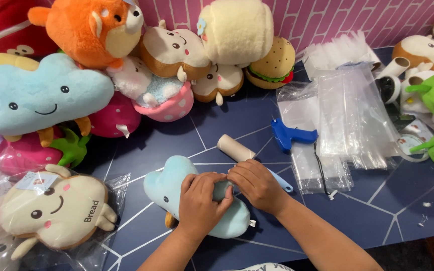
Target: Cleaning a blue cloud-shaped plush toy using a lint roller, fingers, and scissors to remove debris and loose threads.
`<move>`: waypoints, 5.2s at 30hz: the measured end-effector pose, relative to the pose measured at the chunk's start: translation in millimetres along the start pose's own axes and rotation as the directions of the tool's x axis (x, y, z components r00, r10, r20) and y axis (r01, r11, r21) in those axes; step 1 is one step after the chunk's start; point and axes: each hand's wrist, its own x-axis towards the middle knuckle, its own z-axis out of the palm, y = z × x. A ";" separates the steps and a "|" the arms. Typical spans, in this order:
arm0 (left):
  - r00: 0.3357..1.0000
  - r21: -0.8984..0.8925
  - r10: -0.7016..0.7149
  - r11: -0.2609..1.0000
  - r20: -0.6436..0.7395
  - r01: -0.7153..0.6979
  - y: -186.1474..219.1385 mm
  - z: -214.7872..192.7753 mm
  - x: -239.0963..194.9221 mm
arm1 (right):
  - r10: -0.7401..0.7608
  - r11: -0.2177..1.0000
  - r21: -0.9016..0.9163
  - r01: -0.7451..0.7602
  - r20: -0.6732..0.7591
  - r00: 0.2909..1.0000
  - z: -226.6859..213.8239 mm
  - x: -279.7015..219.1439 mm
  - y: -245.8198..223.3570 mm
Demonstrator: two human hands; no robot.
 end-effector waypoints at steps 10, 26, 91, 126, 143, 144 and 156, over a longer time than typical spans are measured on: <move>1.000 0.013 0.017 1.000 -0.017 -0.017 1.9 -0.6 1.6 | -0.038 0.998 -0.038 0.040 0.044 0.998 0.8 -2.8 4.9; 0.999 0.019 0.049 0.999 -0.013 -0.049 4.3 -1.5 5.2 | -0.031 0.999 0.040 0.030 0.025 0.999 10.5 -16.2 12.2; 1.000 -0.070 0.003 0.998 -0.012 -0.004 0.9 -3.0 3.8 | 0.152 0.929 0.330 -0.166 0.069 0.986 -1.1 -5.3 1.3; 0.988 0.026 -0.094 0.995 -0.124 0.098 -5.3 -30.1 15.5 | 0.424 0.535 0.386 -0.752 0.647 0.634 -19.5 16.5 -14.7; 0.983 -0.102 -0.166 0.982 -0.081 0.158 10.8 -54.8 33.2 | 0.449 0.510 0.459 -0.728 0.580 0.680 -18.1 -5.9 -0.5; 0.983 -0.105 -0.157 0.984 -0.101 0.146 10.2 -53.8 33.2 | 0.468 0.511 0.536 -0.672 0.483 0.740 -18.9 -9.9 1.6; 0.976 -0.028 -0.145 0.989 -0.165 0.142 -12.2 -27.0 15.6 | 0.942 -0.018 0.999 -0.028 0.026 0.336 -46.2 -103.8 108.1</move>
